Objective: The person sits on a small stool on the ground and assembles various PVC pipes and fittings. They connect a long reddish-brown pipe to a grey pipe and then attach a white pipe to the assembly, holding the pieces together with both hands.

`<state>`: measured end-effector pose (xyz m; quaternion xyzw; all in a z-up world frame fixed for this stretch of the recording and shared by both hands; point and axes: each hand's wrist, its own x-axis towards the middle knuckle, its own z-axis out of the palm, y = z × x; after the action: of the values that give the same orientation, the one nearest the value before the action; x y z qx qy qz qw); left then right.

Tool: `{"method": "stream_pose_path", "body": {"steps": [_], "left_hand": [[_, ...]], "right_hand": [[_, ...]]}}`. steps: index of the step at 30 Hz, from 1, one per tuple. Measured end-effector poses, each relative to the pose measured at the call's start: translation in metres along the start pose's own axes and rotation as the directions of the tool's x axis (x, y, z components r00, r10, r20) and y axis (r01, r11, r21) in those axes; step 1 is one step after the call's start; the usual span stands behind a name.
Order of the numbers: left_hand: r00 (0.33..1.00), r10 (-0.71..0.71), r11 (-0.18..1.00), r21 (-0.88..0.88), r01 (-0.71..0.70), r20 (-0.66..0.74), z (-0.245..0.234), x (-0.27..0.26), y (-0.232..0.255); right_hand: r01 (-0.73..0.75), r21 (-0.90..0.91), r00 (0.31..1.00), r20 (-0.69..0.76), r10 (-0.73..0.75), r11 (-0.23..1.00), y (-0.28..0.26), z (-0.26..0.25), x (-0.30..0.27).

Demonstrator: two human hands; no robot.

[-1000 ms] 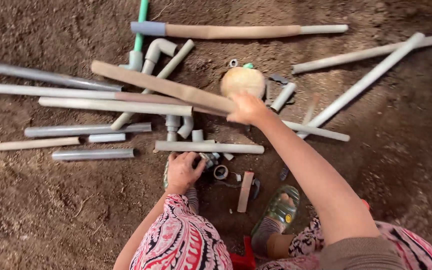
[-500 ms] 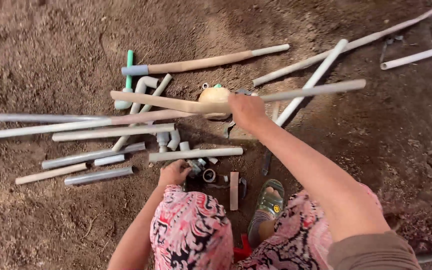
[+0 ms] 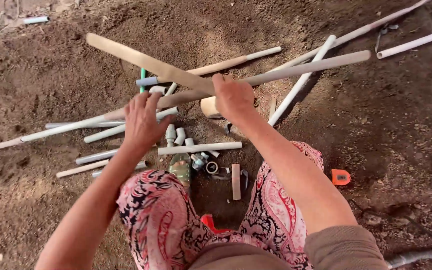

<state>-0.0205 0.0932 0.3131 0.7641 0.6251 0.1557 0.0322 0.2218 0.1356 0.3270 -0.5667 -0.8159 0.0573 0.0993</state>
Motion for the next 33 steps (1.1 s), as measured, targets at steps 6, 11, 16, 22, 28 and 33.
{"method": "stream_pose_path", "body": {"steps": [6,11,16,22,28,33], "left_hand": [[0.922,0.007,0.995,0.085,-0.043,0.387,0.019,0.027,-0.026],[0.869,-0.028,0.998,0.057,-0.001,0.494,0.077,0.02,-0.07],[0.897,-0.155,0.951,0.307,0.022,0.414,0.114,0.026,-0.106],[0.716,-0.152,0.971,-0.033,0.236,0.681,0.039,0.044,-0.006],[0.666,0.125,0.985,-0.172,0.005,0.735,-0.079,0.025,0.115],[0.632,0.451,0.879,-0.437,-0.191,0.631,-0.105,0.001,0.133]], "right_hand": [[0.097,0.133,0.995,-0.036,-0.093,0.986,-0.014,-0.002,-0.012],[0.137,0.414,0.99,-0.038,-0.133,0.9,0.0,-0.025,-0.019],[0.036,0.358,0.997,0.051,-0.058,0.933,0.036,-0.012,-0.015],[-0.044,0.212,0.959,0.283,-0.018,0.976,0.062,0.027,-0.004],[-0.004,0.346,0.835,0.518,-0.187,0.938,0.075,0.052,0.01],[-0.24,0.332,0.833,0.553,0.018,0.913,0.106,0.039,0.032]]}}
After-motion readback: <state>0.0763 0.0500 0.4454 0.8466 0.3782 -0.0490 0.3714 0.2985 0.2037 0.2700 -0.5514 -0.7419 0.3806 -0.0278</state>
